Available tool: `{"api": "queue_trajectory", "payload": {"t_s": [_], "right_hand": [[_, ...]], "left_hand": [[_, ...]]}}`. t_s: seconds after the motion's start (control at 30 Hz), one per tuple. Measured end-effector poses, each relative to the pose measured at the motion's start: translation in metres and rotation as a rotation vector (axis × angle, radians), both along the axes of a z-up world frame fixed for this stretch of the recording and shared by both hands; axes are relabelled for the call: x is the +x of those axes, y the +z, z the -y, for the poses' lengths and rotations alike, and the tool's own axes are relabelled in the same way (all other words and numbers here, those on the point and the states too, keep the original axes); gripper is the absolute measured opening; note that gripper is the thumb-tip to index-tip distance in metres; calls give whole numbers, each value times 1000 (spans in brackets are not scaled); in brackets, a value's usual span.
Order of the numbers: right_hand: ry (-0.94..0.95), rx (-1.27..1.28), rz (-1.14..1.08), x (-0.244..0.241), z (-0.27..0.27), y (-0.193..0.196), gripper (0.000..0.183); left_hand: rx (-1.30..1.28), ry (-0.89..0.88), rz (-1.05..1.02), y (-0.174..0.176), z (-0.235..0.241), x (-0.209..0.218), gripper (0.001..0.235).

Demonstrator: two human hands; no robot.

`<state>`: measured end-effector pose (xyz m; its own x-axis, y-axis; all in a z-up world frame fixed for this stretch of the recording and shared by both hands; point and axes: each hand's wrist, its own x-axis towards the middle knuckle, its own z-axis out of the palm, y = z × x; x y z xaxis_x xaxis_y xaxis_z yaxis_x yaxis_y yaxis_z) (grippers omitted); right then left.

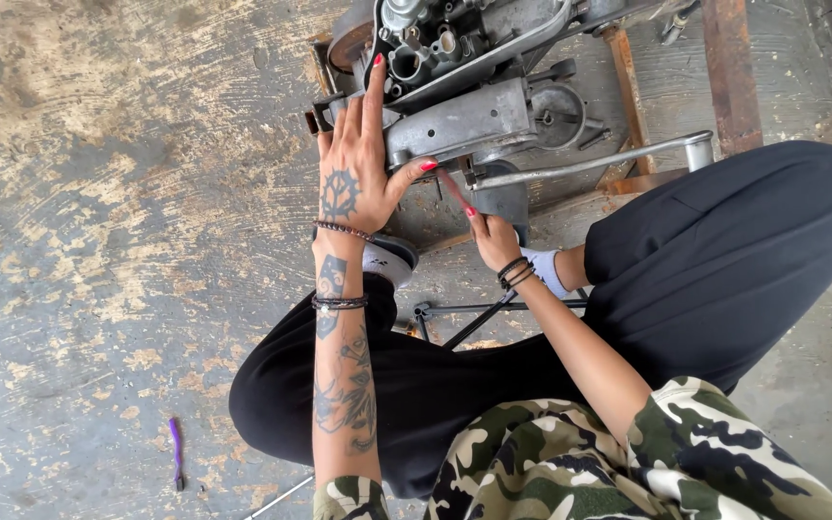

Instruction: Removing an engine cover and cleaning internal components of a motorcycle engine using a small tool

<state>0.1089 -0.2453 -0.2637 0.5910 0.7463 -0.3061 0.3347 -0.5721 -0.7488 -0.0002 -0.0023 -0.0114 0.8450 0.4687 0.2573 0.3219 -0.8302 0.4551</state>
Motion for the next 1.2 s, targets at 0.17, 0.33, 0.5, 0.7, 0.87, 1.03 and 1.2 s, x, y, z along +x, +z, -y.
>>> {"api": "queue_trajectory", "payload": {"t_s": [0.17, 0.33, 0.5, 0.7, 0.87, 1.03, 1.2], "right_hand": [[-282, 313, -136, -10, 13, 21, 29], [-342, 377, -427, -7, 6, 5, 34], [-153, 164, -862, -13, 5, 52, 36], [-339, 273, -790, -16, 4, 30, 42], [-433, 401, -358, -29, 3, 41, 45], [-549, 408, -102, -7, -1, 46, 43], [-393, 298, -329, -32, 3, 7, 46]], "left_hand": [[-10, 7, -29, -1, 0, 0, 103], [-12, 8, -13, 1, 0, 1, 101], [2, -6, 0, 2, 0, 1, 101], [-45, -5, -25, 9, 2, 1, 100], [-129, -16, 5, 8, -2, -1, 112], [-115, -27, 2, 6, -3, -1, 108], [-119, -32, -5, 12, -1, -1, 108]]}}
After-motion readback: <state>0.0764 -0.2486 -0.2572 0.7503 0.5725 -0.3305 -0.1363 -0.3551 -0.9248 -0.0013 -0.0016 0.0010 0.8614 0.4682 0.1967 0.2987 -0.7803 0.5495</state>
